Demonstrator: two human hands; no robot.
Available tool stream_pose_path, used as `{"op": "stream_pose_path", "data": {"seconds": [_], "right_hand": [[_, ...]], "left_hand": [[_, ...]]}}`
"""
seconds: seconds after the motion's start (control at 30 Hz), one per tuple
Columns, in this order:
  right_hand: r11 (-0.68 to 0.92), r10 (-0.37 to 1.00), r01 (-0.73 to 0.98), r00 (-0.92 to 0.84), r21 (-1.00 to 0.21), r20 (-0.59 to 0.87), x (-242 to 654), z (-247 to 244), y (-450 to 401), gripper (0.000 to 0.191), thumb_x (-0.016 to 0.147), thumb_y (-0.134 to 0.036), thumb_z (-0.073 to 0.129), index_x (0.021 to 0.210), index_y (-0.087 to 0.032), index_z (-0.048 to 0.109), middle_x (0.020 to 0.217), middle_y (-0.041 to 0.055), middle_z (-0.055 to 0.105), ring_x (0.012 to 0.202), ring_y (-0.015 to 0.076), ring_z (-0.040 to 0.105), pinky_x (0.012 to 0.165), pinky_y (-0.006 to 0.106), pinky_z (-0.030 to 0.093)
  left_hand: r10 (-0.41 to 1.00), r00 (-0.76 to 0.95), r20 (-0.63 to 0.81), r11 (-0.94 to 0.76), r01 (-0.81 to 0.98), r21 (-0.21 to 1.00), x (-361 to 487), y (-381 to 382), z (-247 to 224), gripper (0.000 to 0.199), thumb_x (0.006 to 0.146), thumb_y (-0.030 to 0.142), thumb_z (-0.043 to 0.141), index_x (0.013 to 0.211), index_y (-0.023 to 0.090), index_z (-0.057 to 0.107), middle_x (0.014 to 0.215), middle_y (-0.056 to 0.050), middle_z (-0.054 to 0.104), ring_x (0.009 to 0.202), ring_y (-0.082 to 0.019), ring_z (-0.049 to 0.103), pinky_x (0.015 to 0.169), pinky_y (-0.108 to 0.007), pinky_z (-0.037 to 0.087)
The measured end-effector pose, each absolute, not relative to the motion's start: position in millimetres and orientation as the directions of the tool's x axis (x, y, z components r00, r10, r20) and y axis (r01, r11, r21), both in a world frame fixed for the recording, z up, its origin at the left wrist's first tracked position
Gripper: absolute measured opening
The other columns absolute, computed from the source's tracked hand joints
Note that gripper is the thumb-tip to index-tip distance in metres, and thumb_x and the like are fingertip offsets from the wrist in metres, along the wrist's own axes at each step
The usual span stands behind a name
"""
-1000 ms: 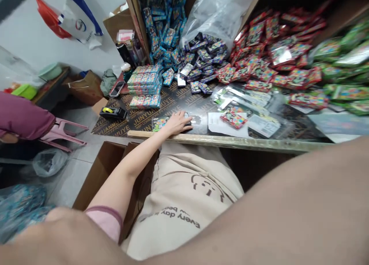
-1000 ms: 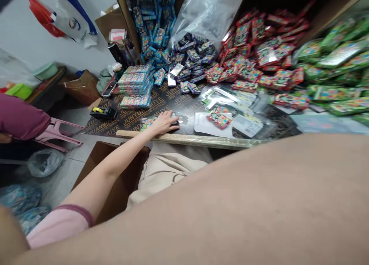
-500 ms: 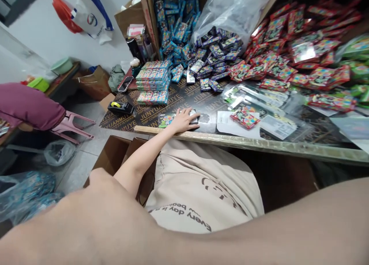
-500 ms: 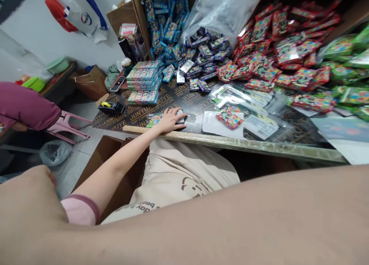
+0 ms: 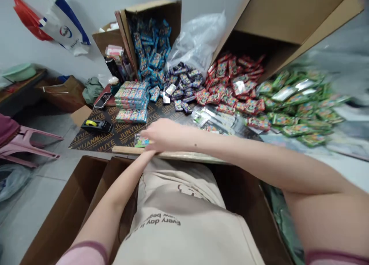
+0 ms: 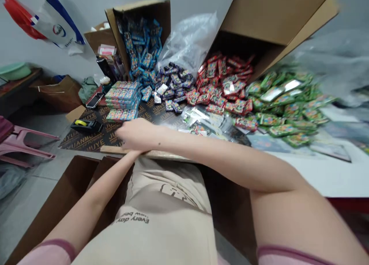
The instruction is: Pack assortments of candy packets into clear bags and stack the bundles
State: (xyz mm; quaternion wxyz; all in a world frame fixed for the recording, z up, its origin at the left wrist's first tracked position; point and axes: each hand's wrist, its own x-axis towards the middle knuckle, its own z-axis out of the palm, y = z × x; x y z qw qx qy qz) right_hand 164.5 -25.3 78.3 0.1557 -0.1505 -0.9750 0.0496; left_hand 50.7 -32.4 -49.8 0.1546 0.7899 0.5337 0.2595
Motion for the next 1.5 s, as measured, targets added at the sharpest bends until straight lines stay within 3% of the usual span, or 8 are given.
{"op": "stream_pose_path", "data": {"seconds": [0.13, 0.33, 0.57, 0.83, 0.93, 1.07, 1.3, 1.5], "right_hand": [[0.770, 0.625, 0.638, -0.760, -0.019, -0.181, 193, 69, 84, 0.048, 0.073, -0.029, 0.077, 0.118, -0.017, 0.065, 0.127, 0.0195, 0.058, 0.125, 0.0363, 0.047, 0.099, 0.049, 0.038], [0.662, 0.728, 0.749, -0.637, 0.021, -0.255, 216, 31, 192, 0.086, 0.068, -0.026, 0.074, 0.146, -0.017, 0.039, 0.141, 0.0206, 0.048, 0.133, 0.0382, 0.035, 0.101, 0.050, 0.033], [0.660, 0.735, 0.751, -0.653, -0.028, -0.183, 189, -2, 207, 0.074, 0.078, -0.052, 0.065, 0.139, -0.015, 0.046, 0.129, 0.0213, 0.057, 0.123, 0.0355, 0.048, 0.102, 0.047, 0.027], [0.643, 0.736, 0.753, -0.658, -0.140, -0.157, 168, -31, 148, 0.075, 0.089, -0.070, 0.036, 0.118, -0.005, 0.060, 0.090, 0.0223, 0.071, 0.093, 0.0342, 0.066, 0.099, 0.049, 0.031], [0.697, 0.665, 0.659, -0.742, -0.282, -0.091, 180, -31, 154, 0.061, 0.090, -0.055, 0.049, 0.134, -0.013, 0.052, 0.114, 0.0200, 0.068, 0.111, 0.0325, 0.060, 0.097, 0.045, 0.037], [0.792, 0.435, 0.405, -0.899, -0.456, -0.042, 185, -39, 171, 0.095, 0.066, -0.036, 0.075, 0.150, -0.025, 0.032, 0.156, 0.0179, 0.029, 0.142, 0.0407, 0.028, 0.106, 0.059, 0.027], [0.724, 0.521, 0.243, -0.806, -0.645, 0.282, 180, -42, 154, 0.090, 0.068, -0.043, 0.078, 0.145, -0.021, 0.038, 0.139, 0.0157, 0.053, 0.125, 0.0326, 0.051, 0.105, 0.049, 0.037], [0.833, 0.419, 0.237, -0.860, -0.500, 0.290, 200, -8, 117, 0.086, 0.074, -0.048, 0.075, 0.146, -0.019, 0.037, 0.135, 0.0179, 0.055, 0.118, 0.0350, 0.054, 0.096, 0.050, 0.041]], "left_hand": [[0.947, 0.281, 0.157, -0.320, 0.875, 0.362, 53, -35, -46, 0.056, 0.074, 0.051, 0.070, 0.114, 0.012, 0.064, 0.122, -0.017, 0.060, 0.120, -0.031, 0.053, 0.108, -0.050, 0.036], [0.963, 0.266, 0.054, -0.267, 0.895, 0.356, 52, -30, -54, 0.077, 0.066, 0.054, 0.077, 0.131, 0.024, 0.050, 0.134, -0.014, 0.052, 0.129, -0.032, 0.047, 0.113, -0.051, 0.028], [0.965, 0.263, 0.013, -0.247, 0.887, 0.390, 39, -33, -51, 0.093, 0.062, 0.047, 0.078, 0.143, 0.027, 0.039, 0.147, -0.015, 0.042, 0.138, -0.034, 0.037, 0.119, -0.059, 0.012], [0.976, 0.220, 0.004, -0.204, 0.899, 0.387, 0, -38, -38, 0.087, 0.064, 0.037, 0.075, 0.142, 0.019, 0.041, 0.133, -0.014, 0.055, 0.125, -0.031, 0.049, 0.117, -0.054, 0.022], [0.978, 0.171, 0.117, -0.203, 0.899, 0.387, -17, -36, -36, 0.085, 0.065, 0.035, 0.074, 0.142, 0.017, 0.041, 0.132, -0.015, 0.055, 0.125, -0.031, 0.049, 0.116, -0.052, 0.025], [0.969, 0.108, 0.222, -0.193, 0.893, 0.408, -32, -29, -32, 0.085, 0.067, 0.040, 0.074, 0.142, 0.017, 0.042, 0.130, -0.015, 0.055, 0.122, -0.032, 0.051, 0.112, -0.052, 0.032], [0.970, 0.028, 0.243, -0.123, 0.915, 0.385, -40, -17, -24, 0.083, 0.063, 0.037, 0.078, 0.137, 0.015, 0.048, 0.125, -0.015, 0.057, 0.115, -0.032, 0.052, 0.102, -0.048, 0.042], [0.964, 0.098, 0.246, -0.202, 0.872, 0.447, -23, -1, -14, 0.095, 0.062, 0.038, 0.079, 0.144, 0.014, 0.039, 0.128, -0.016, 0.057, 0.116, -0.032, 0.052, 0.103, -0.047, 0.041]]}}
